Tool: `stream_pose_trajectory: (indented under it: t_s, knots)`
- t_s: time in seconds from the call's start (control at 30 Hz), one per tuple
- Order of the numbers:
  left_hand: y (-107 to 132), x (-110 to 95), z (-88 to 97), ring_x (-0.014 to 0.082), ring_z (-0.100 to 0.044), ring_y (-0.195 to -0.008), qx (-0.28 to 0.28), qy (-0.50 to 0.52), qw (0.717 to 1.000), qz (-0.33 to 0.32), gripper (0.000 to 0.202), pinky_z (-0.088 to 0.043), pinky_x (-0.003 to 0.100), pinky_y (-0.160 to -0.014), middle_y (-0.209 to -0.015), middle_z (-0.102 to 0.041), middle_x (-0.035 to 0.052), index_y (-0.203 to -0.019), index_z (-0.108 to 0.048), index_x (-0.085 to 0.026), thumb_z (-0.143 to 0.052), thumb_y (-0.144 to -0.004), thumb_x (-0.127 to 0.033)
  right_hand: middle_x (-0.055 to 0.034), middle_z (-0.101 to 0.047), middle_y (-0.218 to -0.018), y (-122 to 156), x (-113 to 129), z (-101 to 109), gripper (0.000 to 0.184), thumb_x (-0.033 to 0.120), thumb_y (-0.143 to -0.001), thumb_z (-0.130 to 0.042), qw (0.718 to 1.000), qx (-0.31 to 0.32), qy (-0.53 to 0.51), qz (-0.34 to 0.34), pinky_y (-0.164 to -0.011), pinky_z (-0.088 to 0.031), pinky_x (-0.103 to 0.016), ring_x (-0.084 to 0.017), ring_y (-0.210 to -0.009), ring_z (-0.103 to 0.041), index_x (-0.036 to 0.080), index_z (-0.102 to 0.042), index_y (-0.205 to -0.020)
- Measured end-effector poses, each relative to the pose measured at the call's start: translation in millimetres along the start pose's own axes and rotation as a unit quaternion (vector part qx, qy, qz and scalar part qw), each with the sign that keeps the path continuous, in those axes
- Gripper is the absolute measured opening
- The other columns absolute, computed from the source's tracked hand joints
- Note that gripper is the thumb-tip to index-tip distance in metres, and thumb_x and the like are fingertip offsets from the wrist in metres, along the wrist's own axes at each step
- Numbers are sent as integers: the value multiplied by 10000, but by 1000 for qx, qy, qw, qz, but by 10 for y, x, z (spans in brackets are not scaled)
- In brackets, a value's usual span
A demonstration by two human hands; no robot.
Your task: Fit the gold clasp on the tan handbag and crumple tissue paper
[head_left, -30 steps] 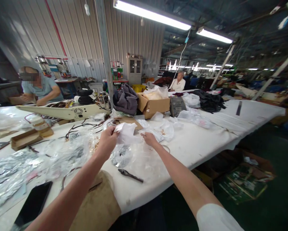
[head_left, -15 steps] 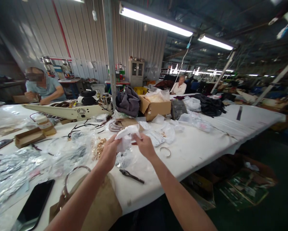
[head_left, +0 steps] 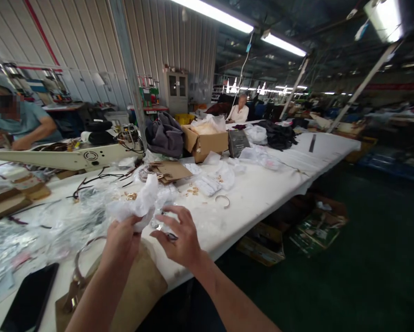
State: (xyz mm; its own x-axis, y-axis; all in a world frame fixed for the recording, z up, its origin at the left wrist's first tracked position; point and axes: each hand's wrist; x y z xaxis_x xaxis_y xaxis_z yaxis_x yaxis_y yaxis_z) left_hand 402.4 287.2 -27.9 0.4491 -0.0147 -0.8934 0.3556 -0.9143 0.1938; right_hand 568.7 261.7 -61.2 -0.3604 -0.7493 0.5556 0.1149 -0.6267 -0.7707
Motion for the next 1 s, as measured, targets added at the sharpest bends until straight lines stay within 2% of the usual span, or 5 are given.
stream_pose_trajectory:
  t_s: [0.13,0.33,0.5,0.77,1.0]
  knots:
    - [271,-4,-90,203,-726,-787,40,-14,995,85,312,-580,234,-645,-800,-747,40,-844,-721,-153,-794,-550,-81,-151,-359,-1714,-58,-7,151,1054,628,-857,-929,995,-16,-71,-70,-1290,-379,-586,-406,-1584,-352,292,-377,-1690]
    - [730,82,-118,245,-708,-749,163,65,967,186,171,-628,350,-649,-818,-745,66,-817,-731,-218,-750,-668,-299,-125,-573,-1524,147,102,111,371,406,-1089,-626,997,31,-68,-4,-1197,-508,-484,-323,-1398,-585,292,-648,-1442]
    - [940,121,112,310,-676,-707,249,43,931,263,477,-616,462,-620,-710,-683,81,-839,-773,-290,-714,-832,-763,-170,-669,-1326,516,120,113,580,687,-898,-813,999,-2,-53,-4,-1063,-579,-566,-402,-1220,-651,257,-693,-1270]
    - [883,277,373,402,-401,-1585,302,46,915,264,912,-339,560,-1296,-1521,-648,187,-1354,-756,-184,-528,-879,-928,-82,-697,-769,502,-223,1004,450,635,-933,-809,909,-324,127,-228,-630,-560,-365,-247,-630,-641,205,-676,-940]
    - [737,353,503,359,-645,-1284,260,17,937,230,804,-535,467,-1068,-1308,-735,194,-1279,-749,-142,-599,-919,-845,-83,-734,-1126,527,-471,1623,617,407,-1009,-779,884,151,405,-176,-636,-499,-301,-260,-811,-728,281,-555,-1571]
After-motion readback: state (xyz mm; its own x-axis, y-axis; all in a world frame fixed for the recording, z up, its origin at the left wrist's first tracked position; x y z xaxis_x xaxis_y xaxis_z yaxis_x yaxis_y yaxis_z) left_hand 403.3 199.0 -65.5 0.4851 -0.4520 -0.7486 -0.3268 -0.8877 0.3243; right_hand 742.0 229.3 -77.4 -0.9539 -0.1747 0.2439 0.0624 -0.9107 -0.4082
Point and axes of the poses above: each hand's wrist, its own y-axis away from the middle knuckle, its own z-axis out of the back of the hand, x = y × z
